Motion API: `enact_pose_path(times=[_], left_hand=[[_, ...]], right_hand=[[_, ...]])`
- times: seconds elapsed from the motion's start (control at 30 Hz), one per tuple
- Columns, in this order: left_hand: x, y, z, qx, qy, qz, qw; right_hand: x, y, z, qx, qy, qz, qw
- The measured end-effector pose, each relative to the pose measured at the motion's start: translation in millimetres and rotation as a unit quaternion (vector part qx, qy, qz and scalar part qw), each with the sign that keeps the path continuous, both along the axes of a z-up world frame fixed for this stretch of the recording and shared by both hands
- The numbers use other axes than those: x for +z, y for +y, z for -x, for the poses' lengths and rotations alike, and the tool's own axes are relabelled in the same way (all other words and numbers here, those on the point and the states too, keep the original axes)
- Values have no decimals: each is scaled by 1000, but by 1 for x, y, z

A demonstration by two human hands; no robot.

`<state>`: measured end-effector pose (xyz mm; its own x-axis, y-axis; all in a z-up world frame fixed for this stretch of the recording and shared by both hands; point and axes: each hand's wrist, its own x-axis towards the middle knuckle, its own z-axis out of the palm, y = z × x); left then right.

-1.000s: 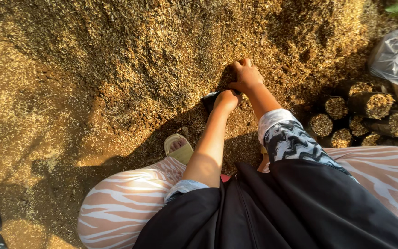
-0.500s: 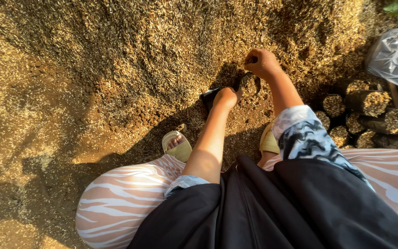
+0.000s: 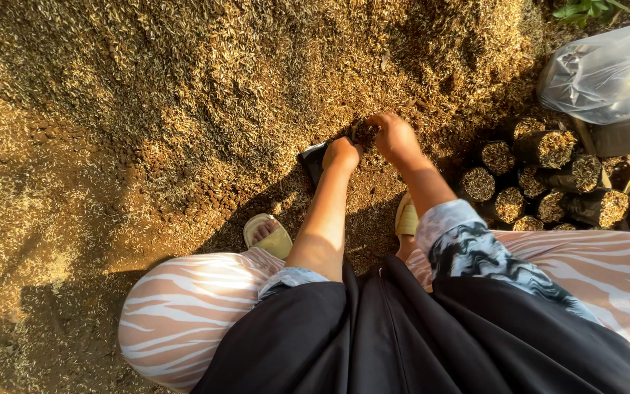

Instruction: The person scoops loose brown granular material from a large pile into small black plastic bags using their hands. They repeatedly fill, fold, and seal the bags, then place them into a nearby container.

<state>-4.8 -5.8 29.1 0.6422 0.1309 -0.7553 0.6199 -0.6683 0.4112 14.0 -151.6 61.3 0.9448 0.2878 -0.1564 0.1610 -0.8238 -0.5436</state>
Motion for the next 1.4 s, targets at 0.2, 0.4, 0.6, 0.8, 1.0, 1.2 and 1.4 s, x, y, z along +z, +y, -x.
enact_pose_path(times=[0.2, 0.4, 0.6, 0.8, 1.0, 1.2, 1.4], left_hand=[[1, 4, 3, 13, -6, 18, 1000], [2, 4, 4, 14, -30, 8, 999], [9, 5, -2, 36, -25, 16, 999], [14, 3, -4, 78, -51, -3, 996], [-9, -5, -2, 53, -52, -8, 997], [-50, -14, -20, 121, -126, 48, 984], [-23, -9, -25, 71, -156, 29, 985]], right_hand=[[-21, 21, 57, 61, -17, 178, 982], [-12, 31, 60, 103, 17, 278, 955], [-5, 33, 47, 42, 22, 225, 973], [-29, 6, 41, -244, 36, -15, 969], [-61, 0, 24, -290, 123, -91, 945], [-46, -4, 4, -277, 224, -43, 933], [-32, -10, -12, -238, 193, -117, 945]])
